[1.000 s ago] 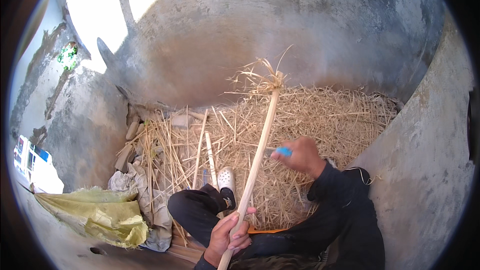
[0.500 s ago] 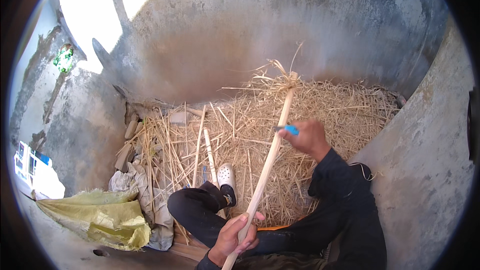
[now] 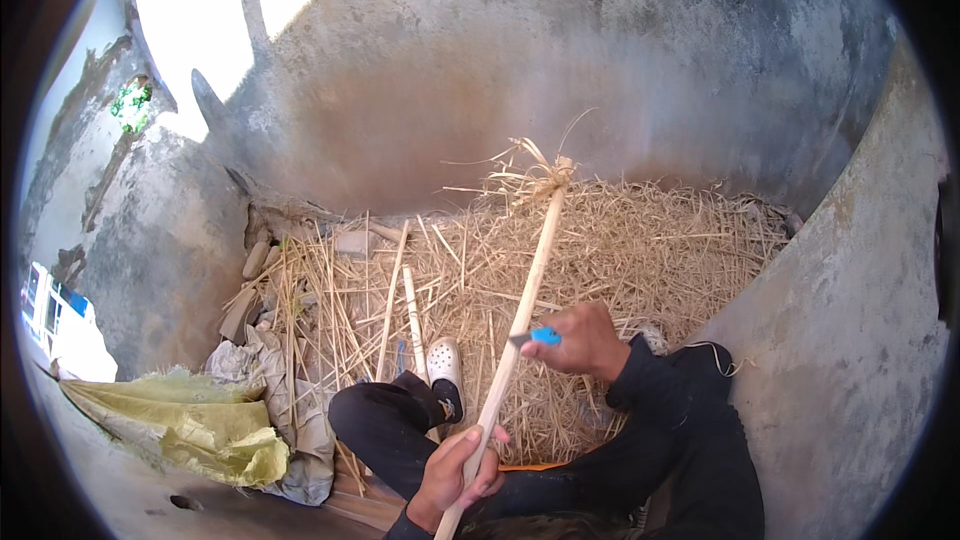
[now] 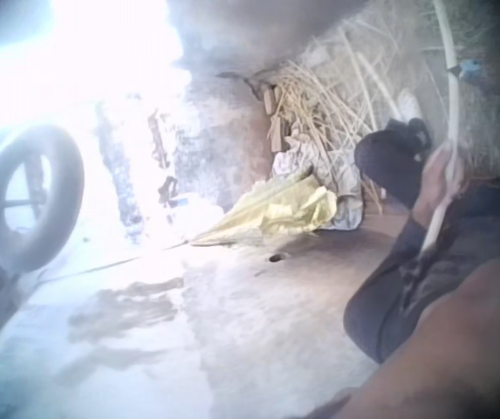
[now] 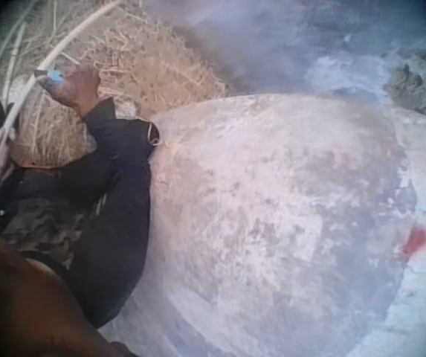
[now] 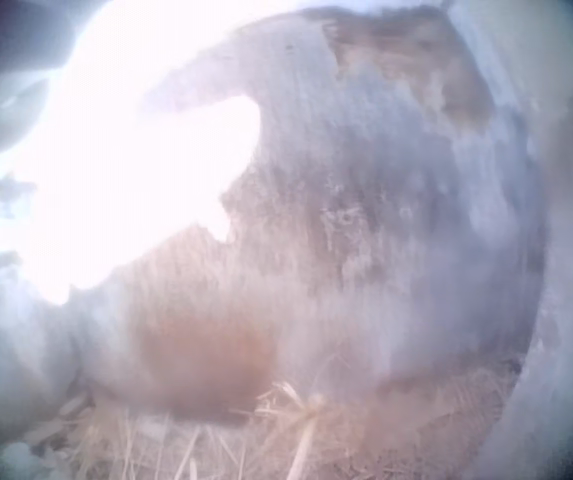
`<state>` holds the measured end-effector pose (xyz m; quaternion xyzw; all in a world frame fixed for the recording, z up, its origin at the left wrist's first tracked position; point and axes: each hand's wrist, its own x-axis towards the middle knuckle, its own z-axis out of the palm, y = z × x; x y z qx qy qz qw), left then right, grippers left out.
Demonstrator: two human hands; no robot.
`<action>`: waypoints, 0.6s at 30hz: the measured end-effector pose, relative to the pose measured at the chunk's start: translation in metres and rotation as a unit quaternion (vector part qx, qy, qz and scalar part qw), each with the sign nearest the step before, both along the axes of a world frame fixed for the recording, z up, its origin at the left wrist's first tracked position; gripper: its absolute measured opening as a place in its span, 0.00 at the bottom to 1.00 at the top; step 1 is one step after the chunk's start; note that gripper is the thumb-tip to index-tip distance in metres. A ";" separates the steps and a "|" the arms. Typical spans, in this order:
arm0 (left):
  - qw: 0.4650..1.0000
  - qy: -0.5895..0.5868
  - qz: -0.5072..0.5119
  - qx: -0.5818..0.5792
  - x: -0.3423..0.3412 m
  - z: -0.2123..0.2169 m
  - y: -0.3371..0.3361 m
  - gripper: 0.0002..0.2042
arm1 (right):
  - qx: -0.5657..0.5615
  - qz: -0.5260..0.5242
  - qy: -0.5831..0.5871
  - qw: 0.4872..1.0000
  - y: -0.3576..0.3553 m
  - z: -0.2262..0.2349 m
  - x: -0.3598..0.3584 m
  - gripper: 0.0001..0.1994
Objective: The person sits on a straw-covered floor and uses a blue utility knife to peel the outer layer off a long, thin wooden stick. They hold the stick with their left hand and scrape the knife along its length with their right hand, creating thin shavings that fall onto the straw.
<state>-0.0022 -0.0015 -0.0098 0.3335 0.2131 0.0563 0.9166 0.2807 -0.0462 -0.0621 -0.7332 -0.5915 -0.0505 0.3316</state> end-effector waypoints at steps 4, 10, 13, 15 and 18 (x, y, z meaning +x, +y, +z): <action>0.987 0.080 -0.033 0.135 -0.002 0.008 -0.001 0.20 | 0.010 -0.043 0.026 0.999 0.009 -0.006 0.016 0.34; 0.994 0.046 -0.040 0.089 0.002 0.004 -0.001 0.20 | 0.055 0.026 0.026 0.998 -0.001 -0.001 -0.010 0.34; 0.995 0.056 -0.031 0.080 -0.006 0.000 -0.006 0.20 | 0.017 -0.058 0.016 0.998 0.008 -0.002 0.024 0.35; 0.992 0.072 -0.048 0.089 -0.007 0.005 -0.008 0.20 | 0.014 -0.114 0.016 0.993 0.017 -0.011 0.058 0.35; 0.988 0.102 -0.038 0.110 -0.002 0.008 -0.011 0.19 | 0.051 -0.150 -0.019 0.987 0.022 -0.024 0.088 0.36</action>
